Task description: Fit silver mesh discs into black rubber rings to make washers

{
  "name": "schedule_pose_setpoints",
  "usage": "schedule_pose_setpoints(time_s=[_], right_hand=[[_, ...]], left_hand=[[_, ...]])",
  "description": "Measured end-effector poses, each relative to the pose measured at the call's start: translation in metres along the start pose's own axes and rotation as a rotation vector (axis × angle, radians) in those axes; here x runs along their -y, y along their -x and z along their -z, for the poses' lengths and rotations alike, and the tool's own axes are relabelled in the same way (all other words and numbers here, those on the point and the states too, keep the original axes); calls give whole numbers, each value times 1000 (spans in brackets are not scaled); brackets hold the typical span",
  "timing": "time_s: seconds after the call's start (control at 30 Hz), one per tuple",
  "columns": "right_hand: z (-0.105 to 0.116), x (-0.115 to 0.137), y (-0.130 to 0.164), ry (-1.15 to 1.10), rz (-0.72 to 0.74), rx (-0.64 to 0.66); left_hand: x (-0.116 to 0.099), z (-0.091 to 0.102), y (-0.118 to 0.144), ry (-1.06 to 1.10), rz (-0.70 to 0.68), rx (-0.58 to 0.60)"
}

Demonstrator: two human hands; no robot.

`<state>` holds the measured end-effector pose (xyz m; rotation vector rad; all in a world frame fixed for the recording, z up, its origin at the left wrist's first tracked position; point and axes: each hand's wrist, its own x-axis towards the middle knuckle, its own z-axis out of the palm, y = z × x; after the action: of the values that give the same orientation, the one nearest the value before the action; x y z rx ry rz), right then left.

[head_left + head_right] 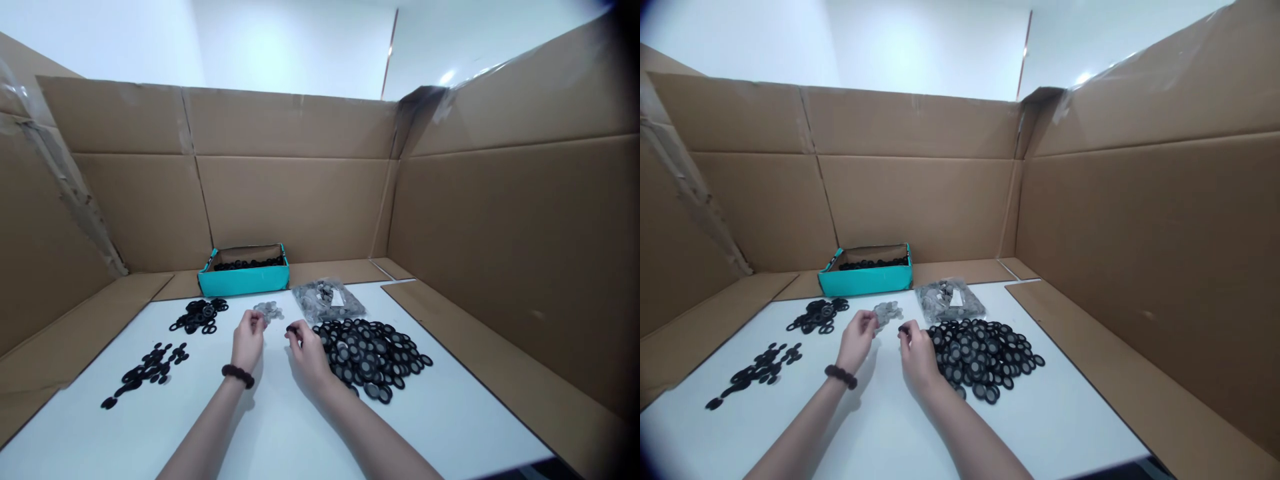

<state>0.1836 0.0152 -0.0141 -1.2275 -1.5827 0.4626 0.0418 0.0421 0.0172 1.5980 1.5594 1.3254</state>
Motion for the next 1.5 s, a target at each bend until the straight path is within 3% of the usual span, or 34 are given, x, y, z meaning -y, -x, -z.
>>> schedule_pose_setpoints(time_s=[0.23, 0.47, 0.8, 1.07, 1.37, 1.5], right_hand=[[-3, 9, 0, -193, -149, 21], [-23, 17, -27, -482, -459, 167], [-20, 7, -12, -617, -490, 306], [-20, 10, -11, -540, -458, 255], [-18, 7, -10, -401, -379, 276], [-18, -1, -9, -279, -365, 342]], left_hand=[[-3, 3, 29, 123, -5, 110], [0, 6, 32, 287, 32, 91], [12, 1, 28, 363, 83, 209], [15, 2, 25, 230, 146, 232], [18, 2, 22, 252, 194, 317], [21, 5, 18, 182, 117, 332]])
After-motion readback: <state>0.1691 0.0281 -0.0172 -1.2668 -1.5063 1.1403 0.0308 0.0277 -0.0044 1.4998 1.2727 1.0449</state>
